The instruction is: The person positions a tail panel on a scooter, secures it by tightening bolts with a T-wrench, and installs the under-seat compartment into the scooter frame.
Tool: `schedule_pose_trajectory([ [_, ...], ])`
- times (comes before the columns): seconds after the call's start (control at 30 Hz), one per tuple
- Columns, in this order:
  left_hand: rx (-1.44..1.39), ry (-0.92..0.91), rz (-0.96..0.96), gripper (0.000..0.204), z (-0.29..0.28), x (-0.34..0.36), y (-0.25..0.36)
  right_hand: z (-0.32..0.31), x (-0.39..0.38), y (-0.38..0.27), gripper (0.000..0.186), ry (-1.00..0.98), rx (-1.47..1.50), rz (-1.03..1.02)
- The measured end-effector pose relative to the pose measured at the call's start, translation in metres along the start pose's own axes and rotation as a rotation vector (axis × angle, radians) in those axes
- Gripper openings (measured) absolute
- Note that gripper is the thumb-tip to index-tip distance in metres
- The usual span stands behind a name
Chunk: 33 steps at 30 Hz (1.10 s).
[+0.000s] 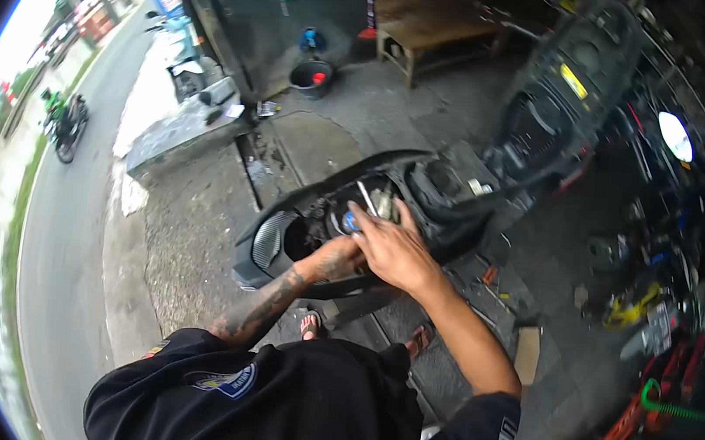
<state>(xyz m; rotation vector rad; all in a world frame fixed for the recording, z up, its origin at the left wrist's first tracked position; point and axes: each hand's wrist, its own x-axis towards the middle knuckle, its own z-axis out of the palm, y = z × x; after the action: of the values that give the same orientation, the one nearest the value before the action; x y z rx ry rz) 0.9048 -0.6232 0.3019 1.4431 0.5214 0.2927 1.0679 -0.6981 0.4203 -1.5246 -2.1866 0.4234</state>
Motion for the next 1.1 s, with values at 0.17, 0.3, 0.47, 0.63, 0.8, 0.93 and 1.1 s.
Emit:
schedule_pose_trajectory([
  [0.17,0.569,0.197,0.418,0.029,0.030,0.010,0.013,-0.010,0.010,0.018,0.036,-0.021,0.146,-0.049],
  [0.3,0.463,0.310,0.460,0.028,0.037,0.011,0.018,-0.018,0.029,0.022,0.033,-0.148,-0.045,-0.100],
  [0.47,0.591,0.268,0.353,0.030,0.038,0.014,0.008,-0.026,0.018,0.023,0.031,-0.191,-0.108,-0.089],
  [0.63,0.543,0.267,0.418,0.029,0.036,0.006,0.017,-0.056,0.013,0.023,0.041,-0.369,0.034,-0.186],
  [0.8,0.464,0.199,0.304,0.028,0.027,-0.001,0.006,-0.049,0.025,0.010,0.044,-0.419,-0.283,-0.283],
  [0.93,0.546,0.304,0.385,0.027,0.035,-0.003,-0.021,-0.011,0.036,0.020,0.030,-0.236,-0.286,-0.404],
  [1.1,0.483,0.410,0.310,0.037,0.042,-0.017,-0.031,0.019,0.030,0.031,0.016,0.124,-0.193,-0.269],
])
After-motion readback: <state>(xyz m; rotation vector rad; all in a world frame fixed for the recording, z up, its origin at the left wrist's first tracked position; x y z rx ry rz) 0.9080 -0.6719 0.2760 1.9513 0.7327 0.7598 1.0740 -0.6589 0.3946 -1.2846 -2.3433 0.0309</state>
